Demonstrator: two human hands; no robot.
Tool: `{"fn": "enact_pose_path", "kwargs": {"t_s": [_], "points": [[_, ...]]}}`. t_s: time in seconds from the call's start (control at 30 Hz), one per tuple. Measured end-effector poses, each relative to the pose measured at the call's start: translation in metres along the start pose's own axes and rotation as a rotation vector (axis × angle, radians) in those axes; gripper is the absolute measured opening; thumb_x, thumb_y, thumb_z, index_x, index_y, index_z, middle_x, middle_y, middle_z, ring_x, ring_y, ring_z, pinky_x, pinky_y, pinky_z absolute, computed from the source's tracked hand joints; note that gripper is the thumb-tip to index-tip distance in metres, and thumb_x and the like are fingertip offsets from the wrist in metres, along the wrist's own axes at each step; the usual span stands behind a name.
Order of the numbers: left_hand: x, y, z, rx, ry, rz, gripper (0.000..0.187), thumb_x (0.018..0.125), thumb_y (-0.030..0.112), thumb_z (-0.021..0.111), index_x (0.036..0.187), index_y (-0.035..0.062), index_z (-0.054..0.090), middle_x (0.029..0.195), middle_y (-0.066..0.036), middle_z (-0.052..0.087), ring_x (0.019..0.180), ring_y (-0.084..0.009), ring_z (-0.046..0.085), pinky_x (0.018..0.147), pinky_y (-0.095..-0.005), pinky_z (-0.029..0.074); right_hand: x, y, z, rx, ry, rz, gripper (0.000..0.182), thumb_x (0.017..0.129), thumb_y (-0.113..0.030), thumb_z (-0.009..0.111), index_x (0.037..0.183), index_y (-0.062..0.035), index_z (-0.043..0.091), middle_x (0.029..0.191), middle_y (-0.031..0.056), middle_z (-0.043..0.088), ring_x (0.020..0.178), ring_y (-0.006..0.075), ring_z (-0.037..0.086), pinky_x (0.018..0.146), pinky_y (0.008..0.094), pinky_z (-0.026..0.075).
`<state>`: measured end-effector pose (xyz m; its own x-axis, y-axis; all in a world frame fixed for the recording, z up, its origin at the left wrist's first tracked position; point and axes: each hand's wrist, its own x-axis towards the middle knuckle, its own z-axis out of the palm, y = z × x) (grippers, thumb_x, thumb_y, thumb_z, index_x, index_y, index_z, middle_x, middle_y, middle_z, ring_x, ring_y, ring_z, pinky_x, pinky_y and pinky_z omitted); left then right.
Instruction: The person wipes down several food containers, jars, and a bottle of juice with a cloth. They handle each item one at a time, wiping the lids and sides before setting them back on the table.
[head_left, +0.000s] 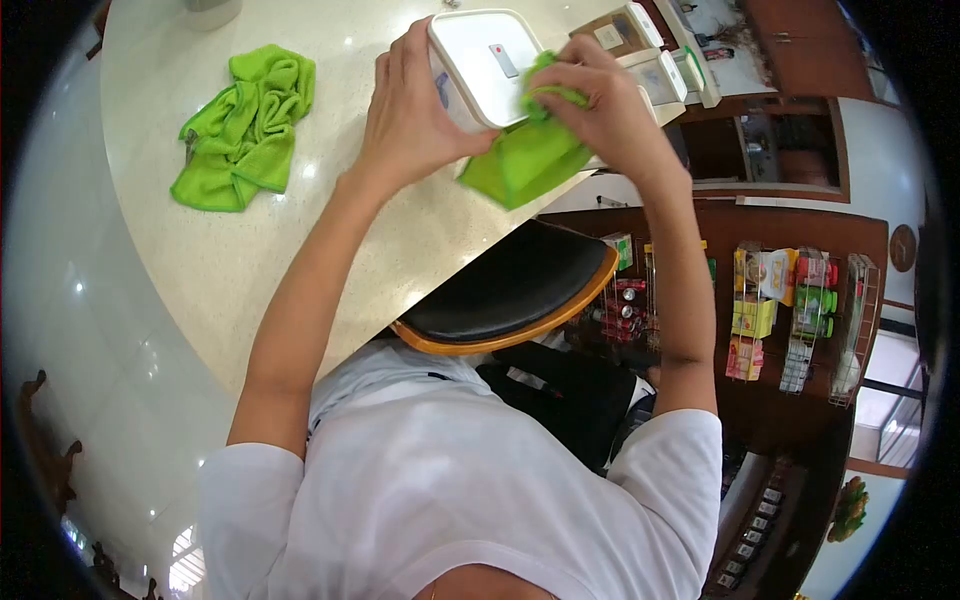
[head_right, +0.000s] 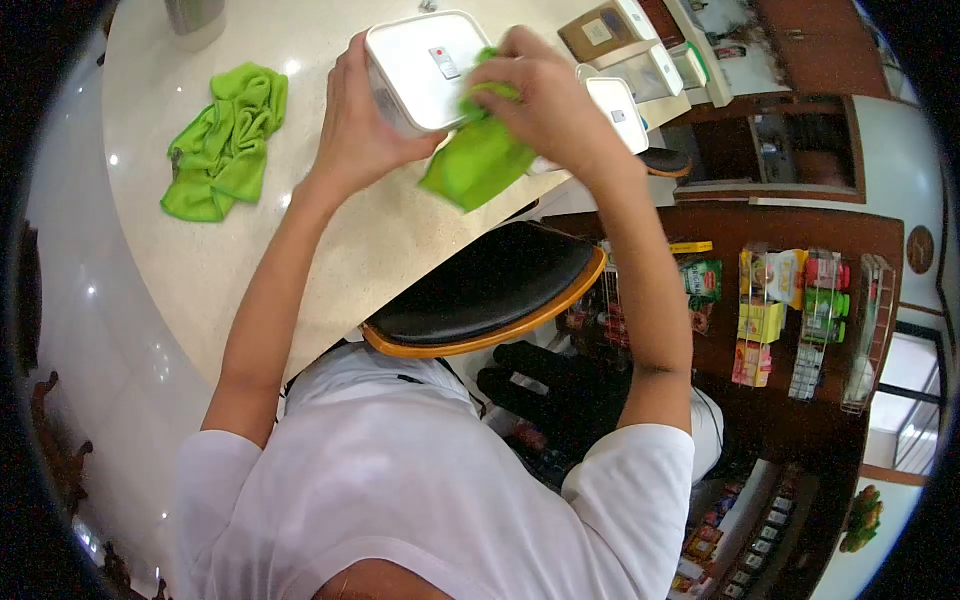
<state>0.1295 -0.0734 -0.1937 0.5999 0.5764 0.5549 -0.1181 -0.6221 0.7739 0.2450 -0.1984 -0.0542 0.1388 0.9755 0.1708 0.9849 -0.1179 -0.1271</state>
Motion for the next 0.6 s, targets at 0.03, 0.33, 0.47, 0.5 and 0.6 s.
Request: {"fn": "enact_pose_path", "kwargs": {"t_s": [0.03,0.33,0.47,0.5,0.6], "points": [[0.001,-0.001,-0.002,0.004,-0.003,-0.004,0.12,0.051,0.023,0.087,0.141,-0.0034,0.011,0.128,-0.024,0.037,0.119,-0.038,0.039,0.101,-0.0445,0.035,-0.004,0.004,-0.002,0.006,-0.001,0.0,0.017,0.079,-0.012,0.069,0.093,-0.0024,0.068,0.088,0.0125,0.056,0.079,0.0277,0.061,0.072,0.0354,0.048],[0.025,-0.015,-0.028,-0.612,-0.688,-0.067,0.118,0.055,0.008,0.082,0.148,0.0046,0.009,0.144,-0.019,0.031,0.133,-0.0285,0.034,0.107,-0.0338,0.032,-0.004,-0.062,0.017,0.137,0.121,0.009,0.011,0.074,-0.004,0.067,0.081,0.0001,0.06,0.083,0.0153,0.054,0.076,0.0354,0.058,0.064,0.0415,0.047],[0.026,-0.028,-0.015,-0.599,-0.699,-0.079,0.117,0.061,0.011,0.083,0.149,0.0116,0.007,0.149,-0.013,0.027,0.136,-0.0235,0.029,0.109,-0.035,0.029,0.04,-0.029,0.039,-0.033,0.274,0.015,0.015,0.072,0.0,0.069,0.085,-0.0001,0.062,0.076,0.0138,0.058,0.071,0.0332,0.058,0.063,0.0366,0.046],[0.026,-0.029,-0.014,-0.598,-0.703,-0.076,0.117,0.061,0.011,0.083,0.149,0.0116,0.007,0.149,-0.013,0.027,0.136,-0.0235,0.029,0.109,-0.035,0.029,0.042,-0.026,0.041,-0.063,0.306,0.07,0.013,0.073,-0.002,0.069,0.085,-0.0004,0.063,0.077,0.0141,0.059,0.072,0.033,0.059,0.064,0.0367,0.046],[0.024,-0.028,-0.019,-0.733,-0.68,-0.212,0.105,0.067,0.007,0.077,0.149,0.0102,0.01,0.149,-0.015,0.027,0.136,-0.0273,0.029,0.111,-0.034,0.025,0.024,-0.056,0.035,0.032,0.324,0.092,0.011,0.075,-0.005,0.068,0.084,-0.0007,0.064,0.078,0.0144,0.061,0.073,0.0324,0.061,0.064,0.0364,0.048]]}}
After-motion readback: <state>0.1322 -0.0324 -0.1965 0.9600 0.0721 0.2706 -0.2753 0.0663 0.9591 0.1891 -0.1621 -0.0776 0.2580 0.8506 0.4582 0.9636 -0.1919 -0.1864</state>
